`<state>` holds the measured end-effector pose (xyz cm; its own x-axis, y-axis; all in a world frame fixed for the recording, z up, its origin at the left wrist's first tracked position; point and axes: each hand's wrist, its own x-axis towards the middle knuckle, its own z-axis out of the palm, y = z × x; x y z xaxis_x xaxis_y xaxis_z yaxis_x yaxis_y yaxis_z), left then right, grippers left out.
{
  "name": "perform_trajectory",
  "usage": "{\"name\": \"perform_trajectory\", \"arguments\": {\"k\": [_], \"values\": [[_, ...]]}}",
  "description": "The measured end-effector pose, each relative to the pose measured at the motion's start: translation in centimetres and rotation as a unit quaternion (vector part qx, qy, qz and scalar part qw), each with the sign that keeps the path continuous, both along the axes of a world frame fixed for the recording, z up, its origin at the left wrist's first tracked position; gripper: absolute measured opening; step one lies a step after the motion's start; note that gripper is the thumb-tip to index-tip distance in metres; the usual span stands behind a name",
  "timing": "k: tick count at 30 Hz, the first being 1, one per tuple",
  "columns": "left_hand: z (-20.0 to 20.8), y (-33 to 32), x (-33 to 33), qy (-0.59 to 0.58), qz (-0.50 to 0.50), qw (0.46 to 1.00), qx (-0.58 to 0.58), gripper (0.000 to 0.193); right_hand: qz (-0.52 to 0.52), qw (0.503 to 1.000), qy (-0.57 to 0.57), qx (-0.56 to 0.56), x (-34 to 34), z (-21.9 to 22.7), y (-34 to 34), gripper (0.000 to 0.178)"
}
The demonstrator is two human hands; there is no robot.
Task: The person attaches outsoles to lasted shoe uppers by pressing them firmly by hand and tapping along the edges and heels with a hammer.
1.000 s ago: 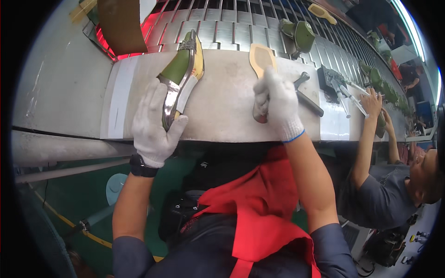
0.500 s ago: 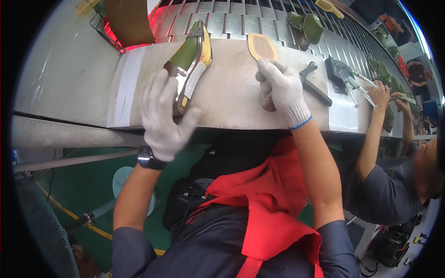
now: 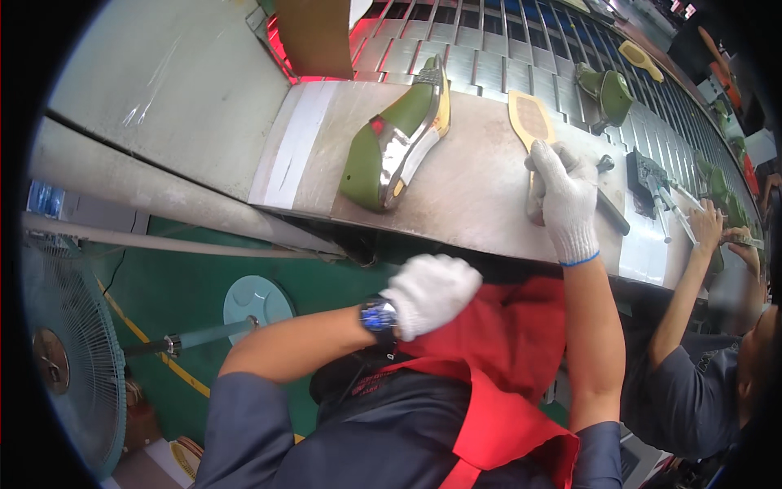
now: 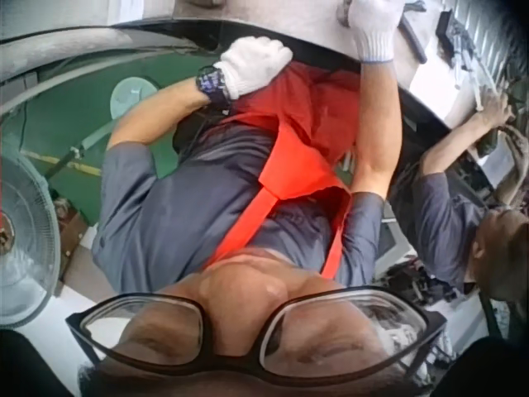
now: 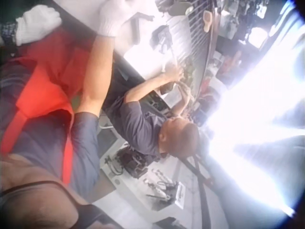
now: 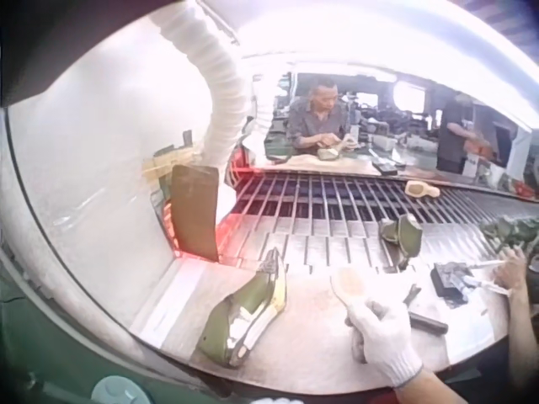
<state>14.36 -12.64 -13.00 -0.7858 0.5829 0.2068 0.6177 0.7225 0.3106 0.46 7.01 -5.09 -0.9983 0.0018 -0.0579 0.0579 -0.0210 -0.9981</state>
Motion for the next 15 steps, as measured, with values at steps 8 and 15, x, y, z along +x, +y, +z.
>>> {"name": "perform_trajectory", "arguments": {"k": [8,15], "values": [[0.6,-8.3,3.8,-0.088,0.229,0.969,-0.025,0.014,-0.012,0.982,0.166,0.093,1.0,-2.2,0.3,0.029],[9.8,-7.5,-2.5,0.045,0.087,0.980,0.174,0.035,-0.016,0.998,0.027,0.061,2.0,-2.2,1.1,0.024]]}}
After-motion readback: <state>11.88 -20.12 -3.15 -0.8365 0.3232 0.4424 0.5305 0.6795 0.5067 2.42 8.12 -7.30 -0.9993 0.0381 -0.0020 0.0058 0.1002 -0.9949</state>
